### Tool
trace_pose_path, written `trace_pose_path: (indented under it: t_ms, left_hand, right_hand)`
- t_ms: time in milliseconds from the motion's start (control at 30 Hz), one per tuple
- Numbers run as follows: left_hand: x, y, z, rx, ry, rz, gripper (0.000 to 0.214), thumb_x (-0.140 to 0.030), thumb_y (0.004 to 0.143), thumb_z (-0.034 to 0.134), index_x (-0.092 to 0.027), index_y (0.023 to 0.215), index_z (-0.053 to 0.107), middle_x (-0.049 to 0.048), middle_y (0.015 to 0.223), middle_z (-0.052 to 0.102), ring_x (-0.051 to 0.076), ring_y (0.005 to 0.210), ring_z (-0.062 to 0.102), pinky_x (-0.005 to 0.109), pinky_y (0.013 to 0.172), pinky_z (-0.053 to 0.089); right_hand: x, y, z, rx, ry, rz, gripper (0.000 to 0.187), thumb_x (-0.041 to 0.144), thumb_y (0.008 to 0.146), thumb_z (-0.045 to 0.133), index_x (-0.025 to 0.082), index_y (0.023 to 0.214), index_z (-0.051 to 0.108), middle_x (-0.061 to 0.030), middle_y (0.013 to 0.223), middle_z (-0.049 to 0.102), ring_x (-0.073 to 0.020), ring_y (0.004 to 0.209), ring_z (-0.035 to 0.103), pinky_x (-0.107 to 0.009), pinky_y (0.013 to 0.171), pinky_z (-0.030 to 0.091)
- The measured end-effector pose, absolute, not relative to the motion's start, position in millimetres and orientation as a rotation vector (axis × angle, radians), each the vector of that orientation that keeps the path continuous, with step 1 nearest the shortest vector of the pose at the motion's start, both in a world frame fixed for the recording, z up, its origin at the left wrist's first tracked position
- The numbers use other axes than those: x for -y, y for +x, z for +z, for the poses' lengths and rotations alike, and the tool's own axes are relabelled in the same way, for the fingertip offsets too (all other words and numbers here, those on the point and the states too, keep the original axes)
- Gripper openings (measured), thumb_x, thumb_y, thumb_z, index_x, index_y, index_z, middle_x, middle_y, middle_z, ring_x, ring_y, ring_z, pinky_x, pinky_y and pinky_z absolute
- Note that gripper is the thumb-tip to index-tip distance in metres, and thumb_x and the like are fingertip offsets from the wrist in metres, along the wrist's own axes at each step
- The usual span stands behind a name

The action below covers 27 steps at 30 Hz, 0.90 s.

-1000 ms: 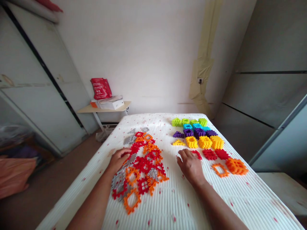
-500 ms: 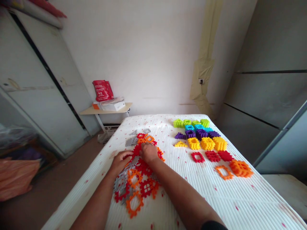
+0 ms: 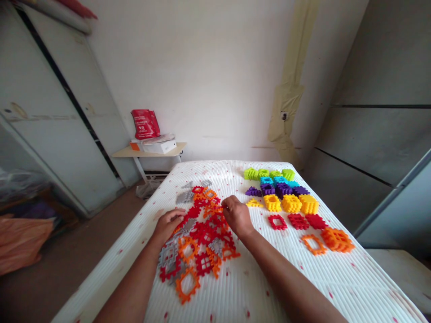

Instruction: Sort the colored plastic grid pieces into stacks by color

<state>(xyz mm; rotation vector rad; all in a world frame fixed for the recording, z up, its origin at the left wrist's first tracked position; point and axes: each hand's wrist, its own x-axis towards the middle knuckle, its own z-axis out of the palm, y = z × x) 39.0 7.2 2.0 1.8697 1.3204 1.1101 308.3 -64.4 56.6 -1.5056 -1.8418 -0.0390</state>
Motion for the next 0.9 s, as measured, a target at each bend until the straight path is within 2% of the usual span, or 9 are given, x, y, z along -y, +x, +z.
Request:
trace_pose_path:
  t_ms: [67, 200, 400, 467, 567, 667, 733, 900]
  left_hand:
    - [-7, 40, 1, -1.321, 1.866, 1.107, 0.023, -0.030, 0.067, 0.055, -0.019, 0.081, 0.070, 0.0062, 0.098, 0.069, 0.021, 0.097, 0.060, 0.035, 0.093, 0.043]
    - [-6, 41, 3, -1.325, 1.865, 1.091, 0.024, -0.034, 0.067, 0.055, -0.020, 0.080, 0.069, 0.0053, 0.094, 0.069, 0.021, 0.094, 0.061, 0.035, 0.091, 0.044]
    - [-6, 41, 7, -1.349, 1.878, 1.049, 0.028, -0.039, 0.066, 0.055, -0.019, 0.080, 0.069, 0.0065, 0.095, 0.069, 0.022, 0.093, 0.061, 0.036, 0.091, 0.044]
    - [-6, 41, 8, -1.359, 1.877, 1.037, 0.030, -0.041, 0.065, 0.055, -0.018, 0.080, 0.069, 0.0069, 0.095, 0.069, 0.023, 0.094, 0.061, 0.036, 0.092, 0.044]
    - [-6, 42, 9, -1.368, 1.862, 1.024, 0.033, -0.043, 0.065, 0.054, -0.018, 0.081, 0.068, 0.0077, 0.096, 0.069, 0.023, 0.094, 0.062, 0.036, 0.092, 0.044]
    - [-4, 43, 12, -1.394, 1.853, 0.996, 0.035, -0.045, 0.063, 0.056, -0.018, 0.080, 0.069, 0.0072, 0.096, 0.070, 0.023, 0.094, 0.062, 0.036, 0.092, 0.045]
    - [-4, 43, 15, -1.403, 1.850, 0.980, 0.035, -0.047, 0.062, 0.057, -0.020, 0.080, 0.069, 0.0060, 0.095, 0.070, 0.023, 0.094, 0.062, 0.036, 0.092, 0.045]
    - [-6, 42, 17, -1.435, 1.853, 0.939, 0.035, -0.049, 0.059, 0.057, -0.023, 0.078, 0.070, 0.0043, 0.093, 0.071, 0.024, 0.092, 0.063, 0.034, 0.092, 0.045]
  right_hand:
    - [88, 333, 50, 1.918, -1.558, -0.169, 0.021, 0.012, 0.083, 0.041, 0.017, 0.078, 0.061, -0.0034, 0.079, 0.059, -0.0116, 0.068, 0.055, -0.020, 0.062, 0.038]
    - [130, 358, 36, 2.128, -1.686, -0.303, 0.027, 0.007, 0.083, 0.036, 0.016, 0.077, 0.061, -0.0050, 0.078, 0.059, -0.0121, 0.065, 0.053, -0.021, 0.059, 0.036]
    - [157, 362, 33, 2.089, -1.851, -0.136, 0.025, 0.004, 0.075, 0.041, 0.018, 0.081, 0.060, -0.0047, 0.087, 0.062, -0.0155, 0.081, 0.054, -0.025, 0.073, 0.039]
    - [159, 362, 35, 2.002, -1.913, -0.097, 0.020, 0.008, 0.078, 0.042, 0.018, 0.079, 0.059, -0.0046, 0.085, 0.061, -0.0154, 0.080, 0.054, -0.026, 0.073, 0.040]
    - [156, 356, 37, 1.939, -1.974, -0.087, 0.013, 0.026, 0.083, 0.048, 0.017, 0.085, 0.059, -0.0063, 0.088, 0.061, -0.0171, 0.082, 0.055, -0.027, 0.072, 0.040]
    - [150, 346, 38, 1.908, -2.097, -0.115, 0.027, 0.042, 0.079, 0.056, 0.017, 0.089, 0.058, -0.0075, 0.089, 0.060, -0.0201, 0.085, 0.055, -0.029, 0.071, 0.041]
    - [145, 338, 38, 1.888, -2.179, -0.118, 0.030, 0.045, 0.077, 0.058, 0.018, 0.091, 0.057, -0.0075, 0.090, 0.060, -0.0207, 0.086, 0.054, -0.029, 0.071, 0.041]
    - [139, 333, 40, 1.871, -2.204, -0.090, 0.025, 0.038, 0.076, 0.060, 0.018, 0.091, 0.057, -0.0064, 0.090, 0.061, -0.0200, 0.086, 0.054, -0.029, 0.071, 0.041]
